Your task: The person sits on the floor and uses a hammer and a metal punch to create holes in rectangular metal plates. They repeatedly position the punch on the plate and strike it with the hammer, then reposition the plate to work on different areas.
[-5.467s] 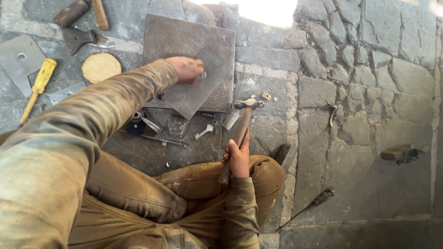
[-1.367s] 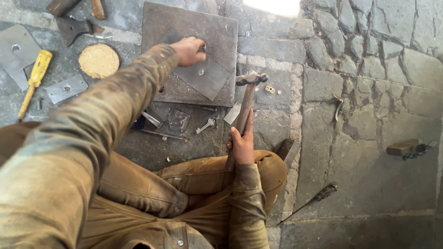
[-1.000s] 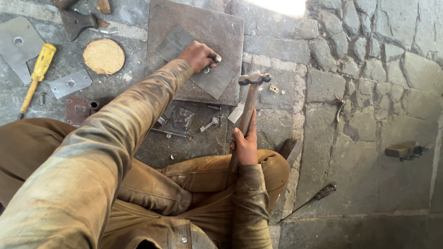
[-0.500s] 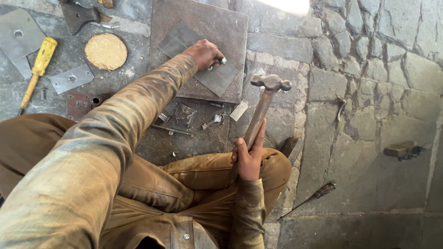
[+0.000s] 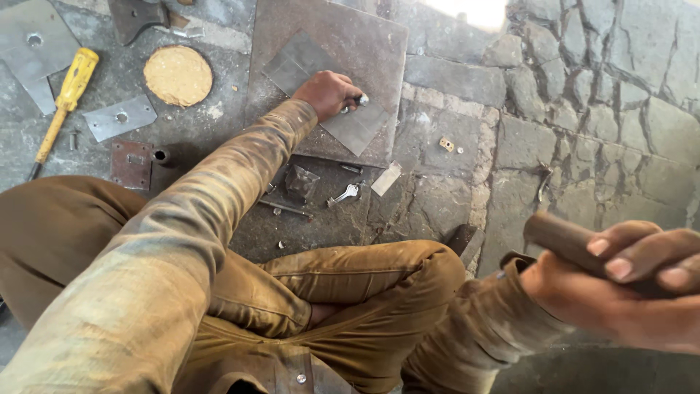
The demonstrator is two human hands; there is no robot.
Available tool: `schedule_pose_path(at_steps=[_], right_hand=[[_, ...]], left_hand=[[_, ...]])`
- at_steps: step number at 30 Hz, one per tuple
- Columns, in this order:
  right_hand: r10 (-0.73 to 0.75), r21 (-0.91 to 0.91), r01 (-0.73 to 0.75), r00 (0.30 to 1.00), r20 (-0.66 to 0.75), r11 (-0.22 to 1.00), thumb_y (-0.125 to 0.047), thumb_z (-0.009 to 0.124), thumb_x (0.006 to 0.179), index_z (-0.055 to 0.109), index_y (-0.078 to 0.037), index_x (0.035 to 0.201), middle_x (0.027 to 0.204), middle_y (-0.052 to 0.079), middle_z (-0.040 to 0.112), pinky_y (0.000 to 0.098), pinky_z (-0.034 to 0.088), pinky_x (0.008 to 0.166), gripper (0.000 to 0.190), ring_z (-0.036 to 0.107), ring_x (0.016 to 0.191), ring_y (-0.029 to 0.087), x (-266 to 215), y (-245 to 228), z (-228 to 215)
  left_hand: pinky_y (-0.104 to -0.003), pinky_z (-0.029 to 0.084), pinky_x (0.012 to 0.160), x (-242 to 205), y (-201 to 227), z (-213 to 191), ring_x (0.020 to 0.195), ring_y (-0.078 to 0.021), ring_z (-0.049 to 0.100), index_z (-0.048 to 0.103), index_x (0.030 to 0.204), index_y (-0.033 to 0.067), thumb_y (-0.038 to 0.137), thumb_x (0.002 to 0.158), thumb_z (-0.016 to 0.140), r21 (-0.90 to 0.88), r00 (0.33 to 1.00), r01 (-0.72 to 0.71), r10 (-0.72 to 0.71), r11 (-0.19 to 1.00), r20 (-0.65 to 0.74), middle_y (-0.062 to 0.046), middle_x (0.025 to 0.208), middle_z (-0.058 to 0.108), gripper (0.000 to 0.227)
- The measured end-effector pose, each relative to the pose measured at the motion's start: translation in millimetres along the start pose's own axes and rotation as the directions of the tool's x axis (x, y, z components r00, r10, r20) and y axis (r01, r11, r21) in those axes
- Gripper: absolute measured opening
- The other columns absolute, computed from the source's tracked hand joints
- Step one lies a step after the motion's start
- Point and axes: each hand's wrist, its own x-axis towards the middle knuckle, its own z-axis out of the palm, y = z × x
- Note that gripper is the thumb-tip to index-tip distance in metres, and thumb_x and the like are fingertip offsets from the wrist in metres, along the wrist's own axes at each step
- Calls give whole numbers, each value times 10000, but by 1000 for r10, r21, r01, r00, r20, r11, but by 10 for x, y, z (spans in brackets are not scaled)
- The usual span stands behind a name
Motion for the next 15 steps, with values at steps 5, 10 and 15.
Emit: schedule_pose_path(at_steps=[5, 10, 15], right_hand=[[-384, 291, 371, 923, -15, 882, -150, 553, 1031, 286, -120, 1548, 966, 147, 675, 394, 563, 654, 583, 629, 728, 262, -300, -785, 1271], [-241, 656, 141, 968, 64, 742, -1, 557, 997, 123, -239, 1692, 1038, 79, 564, 365, 506, 570, 853, 544, 696, 203, -556, -167, 2077], [-170, 824, -60, 968, 186, 564, 0, 536, 969, 61, -265, 1681, 771, 31, 567, 259, 469, 428, 896, 502, 500, 91, -726, 62, 1945]], left_hand=[[-408, 582, 802, -86, 28, 16, 878, -280, 723, 806, 1085, 160, 260, 908, 787, -71, 998, -29, 24, 997, -61, -58, 1002, 763, 204], [-410, 576, 804, -86, 92, -50, 871, -285, 725, 813, 1074, 161, 240, 884, 789, -78, 999, 36, -37, 996, -17, -67, 980, 773, 207], [-410, 570, 849, 10, 134, -91, 907, -294, 728, 802, 1091, 133, 251, 869, 813, -121, 982, 185, -189, 975, -24, -119, 1008, 764, 252]])
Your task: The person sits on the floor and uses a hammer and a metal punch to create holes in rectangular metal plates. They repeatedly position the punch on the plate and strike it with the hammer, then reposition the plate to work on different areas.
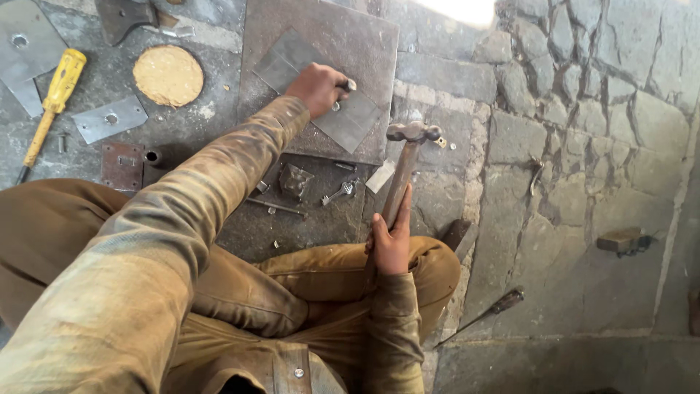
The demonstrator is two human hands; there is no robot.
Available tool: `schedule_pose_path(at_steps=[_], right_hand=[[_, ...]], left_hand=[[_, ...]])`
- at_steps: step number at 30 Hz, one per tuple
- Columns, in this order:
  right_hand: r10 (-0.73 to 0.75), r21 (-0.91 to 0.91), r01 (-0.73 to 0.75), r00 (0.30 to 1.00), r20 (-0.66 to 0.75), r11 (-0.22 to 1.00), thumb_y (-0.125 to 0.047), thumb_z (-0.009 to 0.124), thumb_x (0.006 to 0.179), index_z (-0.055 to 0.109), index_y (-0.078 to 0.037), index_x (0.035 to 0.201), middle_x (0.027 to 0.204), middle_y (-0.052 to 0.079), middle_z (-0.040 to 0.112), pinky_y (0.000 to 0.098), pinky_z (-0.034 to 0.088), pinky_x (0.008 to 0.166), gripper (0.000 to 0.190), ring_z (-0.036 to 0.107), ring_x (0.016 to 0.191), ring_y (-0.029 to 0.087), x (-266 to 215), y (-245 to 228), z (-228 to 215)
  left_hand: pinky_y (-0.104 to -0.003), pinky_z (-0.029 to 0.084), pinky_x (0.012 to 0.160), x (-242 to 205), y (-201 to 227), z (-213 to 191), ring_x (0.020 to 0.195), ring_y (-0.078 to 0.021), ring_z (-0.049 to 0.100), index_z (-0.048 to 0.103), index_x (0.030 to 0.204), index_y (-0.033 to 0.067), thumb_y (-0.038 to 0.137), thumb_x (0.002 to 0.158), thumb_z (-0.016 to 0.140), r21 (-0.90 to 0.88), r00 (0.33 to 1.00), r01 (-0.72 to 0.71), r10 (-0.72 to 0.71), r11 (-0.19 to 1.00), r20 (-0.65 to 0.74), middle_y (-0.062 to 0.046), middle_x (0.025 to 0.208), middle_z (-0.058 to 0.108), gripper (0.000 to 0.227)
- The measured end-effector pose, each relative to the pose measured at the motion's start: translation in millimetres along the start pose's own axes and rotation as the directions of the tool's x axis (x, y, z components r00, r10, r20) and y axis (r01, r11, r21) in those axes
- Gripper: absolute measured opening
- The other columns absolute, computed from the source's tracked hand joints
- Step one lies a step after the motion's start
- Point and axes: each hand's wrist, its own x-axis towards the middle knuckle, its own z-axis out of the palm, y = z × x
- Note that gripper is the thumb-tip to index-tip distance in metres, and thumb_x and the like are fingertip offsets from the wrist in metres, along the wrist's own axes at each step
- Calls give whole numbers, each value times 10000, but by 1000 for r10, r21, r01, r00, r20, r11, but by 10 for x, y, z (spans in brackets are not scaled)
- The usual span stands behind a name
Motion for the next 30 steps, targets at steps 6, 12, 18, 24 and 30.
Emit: schedule_pose_path(at_steps=[6, 12, 18, 24, 30], right_hand=[[8, -25, -8, 1000, 8, 1000, 13, 526, 957, 59, -255, 1673, 759, 23, 551, 255, 459, 400, 896, 489, 476, 86, -84, -321, 152], [-89, -180, 88, 996, 4, 980, -9, 562, 960, 76, -247, 1672, 897, 49, 629, 245, 523, 423, 894, 549, 537, 88, -23, -633, 27], [-572, -325, 492, 786, -234, 808, -118, 623, 1044, 274, -176, 1686, 1080, 272, 572, 326, 450, 460, 733, 507, 522, 172, 238, -1340, -817], [301, -829, 391, 799, 521, 399, -254, 523, 1079, 303, -202, 1652, 1334, 214, 471, 419, 454, 762, 616, 460, 978, 211, 679, -2354, -480], [-55, -507, 78, 997, 61, 859, -73, 589, 990, 122, -261, 1686, 866, 147, 665, 285, 487, 504, 859, 590, 582, 128, 405, -507, 340]], left_hand=[[-423, 557, 863, 19, 78, -57, 907, -305, 726, 811, 1063, 137, 252, 864, 819, 40, 999, 31, -31, 999, 7, -121, 982, 768, 230], [-405, 555, 884, 43, 140, -58, 894, -273, 733, 817, 1046, 180, 261, 879, 801, 73, 992, 87, -93, 993, 79, -84, 978, 779, 187], [-411, 561, 840, -48, 93, -11, 876, -272, 725, 821, 1042, 188, 250, 867, 807, 60, 1000, 3, -3, 998, -6, -73, 971, 777, 186], [-448, 553, 770, -216, 10, 70, 829, -313, 701, 811, 1036, 149, 251, 861, 814, 62, 989, -61, 68, 996, -132, -93, 883, 743, 203], [-448, 555, 772, -271, 118, 52, 822, -312, 709, 808, 1027, 114, 206, 896, 787, 64, 982, -76, 86, 995, -171, -117, 892, 745, 161]])
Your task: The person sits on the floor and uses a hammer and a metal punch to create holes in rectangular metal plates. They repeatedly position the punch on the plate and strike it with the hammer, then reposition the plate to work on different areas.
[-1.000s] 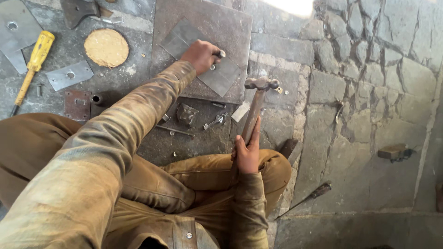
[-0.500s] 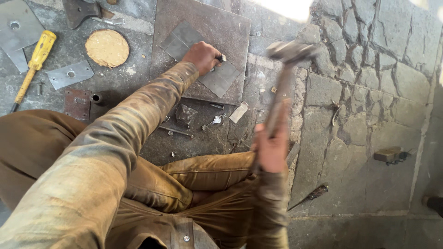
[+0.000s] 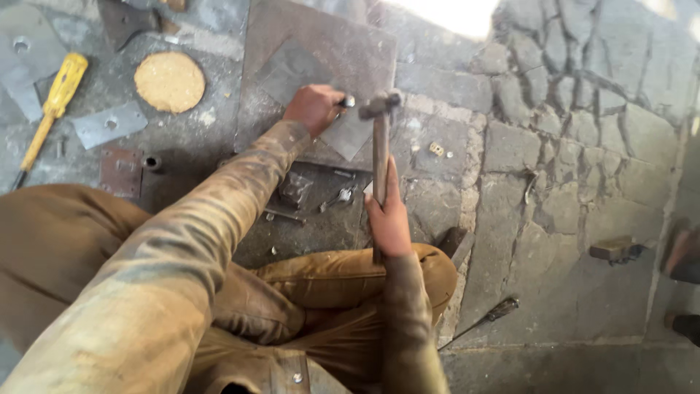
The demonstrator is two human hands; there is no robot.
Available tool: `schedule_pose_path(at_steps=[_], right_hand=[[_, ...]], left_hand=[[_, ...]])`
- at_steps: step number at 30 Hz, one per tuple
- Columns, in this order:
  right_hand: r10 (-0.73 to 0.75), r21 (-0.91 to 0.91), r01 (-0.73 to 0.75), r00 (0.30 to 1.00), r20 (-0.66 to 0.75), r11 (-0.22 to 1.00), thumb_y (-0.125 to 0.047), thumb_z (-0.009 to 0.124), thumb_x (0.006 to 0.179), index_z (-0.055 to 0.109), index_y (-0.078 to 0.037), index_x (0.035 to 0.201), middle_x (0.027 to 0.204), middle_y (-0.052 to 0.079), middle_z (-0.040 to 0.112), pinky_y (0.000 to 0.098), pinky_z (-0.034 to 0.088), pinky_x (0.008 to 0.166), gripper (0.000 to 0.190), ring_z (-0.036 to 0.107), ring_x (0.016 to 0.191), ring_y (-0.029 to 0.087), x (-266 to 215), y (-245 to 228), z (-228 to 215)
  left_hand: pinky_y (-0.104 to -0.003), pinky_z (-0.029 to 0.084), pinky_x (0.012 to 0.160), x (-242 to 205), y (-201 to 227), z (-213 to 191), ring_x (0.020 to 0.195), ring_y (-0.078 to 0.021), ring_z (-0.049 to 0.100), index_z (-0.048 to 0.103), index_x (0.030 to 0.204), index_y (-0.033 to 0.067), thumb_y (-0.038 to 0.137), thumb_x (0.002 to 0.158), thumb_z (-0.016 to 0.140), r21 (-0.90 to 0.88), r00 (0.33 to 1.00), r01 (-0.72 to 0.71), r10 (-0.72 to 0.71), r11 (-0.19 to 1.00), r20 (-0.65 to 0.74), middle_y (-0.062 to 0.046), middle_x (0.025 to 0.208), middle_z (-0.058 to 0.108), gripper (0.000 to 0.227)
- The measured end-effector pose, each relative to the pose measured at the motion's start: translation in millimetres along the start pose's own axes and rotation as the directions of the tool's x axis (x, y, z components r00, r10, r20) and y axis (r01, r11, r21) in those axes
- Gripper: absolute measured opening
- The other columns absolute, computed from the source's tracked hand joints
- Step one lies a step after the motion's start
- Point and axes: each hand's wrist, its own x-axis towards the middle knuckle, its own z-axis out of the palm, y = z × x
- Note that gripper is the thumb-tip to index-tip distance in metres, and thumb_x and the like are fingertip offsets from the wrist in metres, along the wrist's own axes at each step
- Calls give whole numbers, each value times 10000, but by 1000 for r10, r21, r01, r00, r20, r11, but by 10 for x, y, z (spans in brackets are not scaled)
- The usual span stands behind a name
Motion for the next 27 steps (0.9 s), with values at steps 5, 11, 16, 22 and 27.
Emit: schedule_pose_path(at_steps=[5, 11, 16, 22, 27], right_hand=[[34, 494, -13, 999, -34, 869, -23, 567, 953, 94, -270, 1670, 815, 13, 584, 245, 442, 424, 894, 481, 505, 89, -286, 591, 15], [150, 638, -112, 989, -7, 762, -30, 551, 935, 112, -279, 1671, 728, 18, 527, 260, 448, 412, 892, 480, 485, 96, -206, 414, 18], [223, 683, -191, 974, 42, 705, -49, 543, 933, 94, -314, 1662, 686, 13, 506, 269, 455, 399, 896, 483, 472, 95, -183, 509, 77], [185, 679, -172, 981, 54, 713, -42, 551, 947, 95, -301, 1665, 707, 17, 519, 268, 465, 403, 889, 498, 478, 91, -166, 426, 64], [194, 643, -188, 979, 62, 742, -42, 550, 948, 100, -292, 1661, 721, 12, 533, 272, 473, 401, 879, 509, 484, 90, -135, 379, 104]], left_hand=[[-462, 582, 841, 68, 136, -121, 938, -347, 722, 715, 1124, 75, 173, 956, 687, -56, 966, 258, -259, 964, -3, -161, 1016, 741, 196], [-643, 235, 1148, -392, 285, -19, 1414, -569, 303, 541, 1172, -31, 206, 938, 647, 243, 800, 600, -562, 762, -212, -378, 1484, 395, 349], [-534, 135, 1314, -283, -92, 150, 1579, -464, 168, 553, 1194, -43, 169, 1084, 529, 455, 924, 309, -376, 835, 62, -332, 1670, 244, 241], [-495, 203, 1192, 460, -270, -126, 1473, -353, 272, 575, 1252, 48, 178, 980, 554, 552, 846, -86, -232, 830, 481, -181, 1609, 310, 302], [-389, 559, 979, 628, 110, -202, 1080, -243, 646, 670, 1252, 75, 279, 1015, 676, -114, 802, 556, -495, 823, 334, -111, 1274, 690, 313]])
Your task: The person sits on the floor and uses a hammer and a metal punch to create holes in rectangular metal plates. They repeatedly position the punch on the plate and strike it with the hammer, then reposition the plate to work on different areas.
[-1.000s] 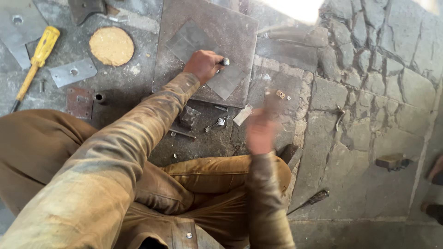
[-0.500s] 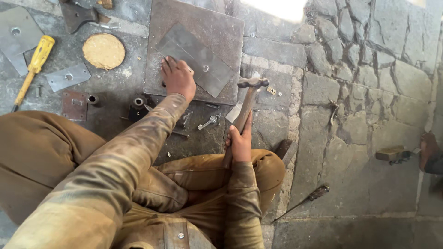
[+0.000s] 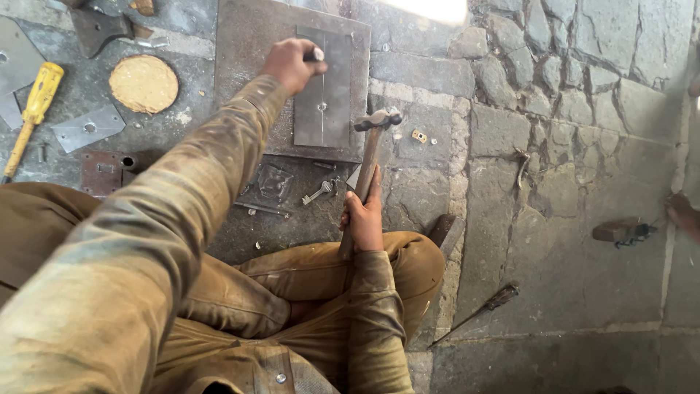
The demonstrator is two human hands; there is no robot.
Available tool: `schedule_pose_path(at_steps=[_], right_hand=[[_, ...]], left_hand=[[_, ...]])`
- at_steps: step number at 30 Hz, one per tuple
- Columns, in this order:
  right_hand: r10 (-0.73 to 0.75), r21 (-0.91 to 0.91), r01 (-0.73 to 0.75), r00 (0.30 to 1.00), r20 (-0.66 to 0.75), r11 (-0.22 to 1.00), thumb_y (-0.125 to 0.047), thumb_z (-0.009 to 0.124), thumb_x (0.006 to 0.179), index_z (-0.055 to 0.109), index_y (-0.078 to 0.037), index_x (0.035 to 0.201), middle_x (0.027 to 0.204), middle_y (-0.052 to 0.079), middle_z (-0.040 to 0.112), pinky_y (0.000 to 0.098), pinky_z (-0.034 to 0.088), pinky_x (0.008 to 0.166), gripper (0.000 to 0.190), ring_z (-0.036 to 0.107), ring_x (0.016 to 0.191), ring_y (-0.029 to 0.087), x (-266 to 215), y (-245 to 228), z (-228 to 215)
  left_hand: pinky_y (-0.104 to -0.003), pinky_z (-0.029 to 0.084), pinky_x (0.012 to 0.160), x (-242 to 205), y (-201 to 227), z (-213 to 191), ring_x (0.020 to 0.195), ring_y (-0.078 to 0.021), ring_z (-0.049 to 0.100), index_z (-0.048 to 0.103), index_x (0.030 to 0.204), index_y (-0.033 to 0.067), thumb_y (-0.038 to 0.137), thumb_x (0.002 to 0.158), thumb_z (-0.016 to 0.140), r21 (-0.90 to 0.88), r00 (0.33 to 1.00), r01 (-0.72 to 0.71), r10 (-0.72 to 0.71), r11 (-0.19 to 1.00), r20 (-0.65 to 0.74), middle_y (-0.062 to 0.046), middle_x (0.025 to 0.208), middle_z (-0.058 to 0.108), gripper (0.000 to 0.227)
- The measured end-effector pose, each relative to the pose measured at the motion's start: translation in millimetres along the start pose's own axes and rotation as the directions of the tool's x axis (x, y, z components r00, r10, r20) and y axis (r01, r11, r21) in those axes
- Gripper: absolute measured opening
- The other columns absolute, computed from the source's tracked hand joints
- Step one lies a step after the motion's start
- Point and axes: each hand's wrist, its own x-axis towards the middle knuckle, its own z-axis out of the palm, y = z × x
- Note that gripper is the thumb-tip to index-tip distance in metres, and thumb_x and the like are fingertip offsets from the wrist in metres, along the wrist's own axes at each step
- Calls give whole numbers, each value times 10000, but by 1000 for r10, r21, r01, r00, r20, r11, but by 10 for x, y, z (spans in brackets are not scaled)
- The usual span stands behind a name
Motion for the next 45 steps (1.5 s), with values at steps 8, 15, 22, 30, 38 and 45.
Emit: schedule_pose_path(at_steps=[8, 15, 22, 30, 38, 45], right_hand=[[-16, -56, 16, 1000, 1, 998, -45, 550, 947, 120, -289, 1668, 734, 4, 534, 270, 464, 416, 874, 500, 494, 92, -14, 35, -10], [-13, -33, 13, 1000, -1, 999, -36, 549, 943, 110, -295, 1673, 731, 2, 524, 263, 455, 420, 890, 486, 491, 86, -11, -10, 5], [-51, -80, 50, 999, -9, 996, -25, 564, 945, 104, -287, 1665, 732, 13, 530, 273, 463, 409, 894, 496, 482, 94, -58, 2, -23], [-103, -61, 105, 994, 34, 993, -12, 570, 961, 89, -276, 1677, 743, 9, 519, 257, 465, 434, 902, 491, 511, 86, -144, -41, -50], [-153, -124, 153, 988, 9, 980, -30, 583, 954, 103, -261, 1683, 785, 17, 550, 242, 462, 432, 903, 498, 516, 82, -198, -161, -68], [-417, -202, 406, 909, -16, 891, -57, 623, 950, 104, -185, 1669, 842, 19, 599, 250, 499, 451, 896, 525, 564, 82, -281, -966, -726]], left_hand=[[-317, 666, 749, 137, -71, 384, 833, -154, 740, 675, 1156, 44, 71, 925, 662, -877, 986, 167, -84, 451, 145, -77, 1040, 763, 233], [-271, 585, 690, 281, -159, 374, 756, -97, 701, 759, 1110, 53, 160, 787, 889, -402, 998, 63, -49, 913, 46, -34, 936, 778, 365], [-291, 593, 743, 164, -168, 445, 791, -132, 721, 781, 1123, 113, 266, 833, 851, -179, 999, 4, -11, 984, -39, -38, 967, 796, 336], [-352, 575, 878, -6, -116, 405, 879, -217, 755, 818, 1052, 161, 275, 800, 870, 155, 968, -223, 237, 962, -78, -83, 986, 787, 282], [-363, 571, 885, -29, -90, 376, 873, -223, 752, 825, 1044, 175, 275, 798, 866, 194, 951, -283, 300, 939, -66, -76, 972, 787, 269], [-372, 566, 831, -140, -194, 396, 852, -235, 737, 827, 1037, 212, 301, 801, 852, 190, 921, -358, 379, 914, -92, -32, 973, 783, 253]])
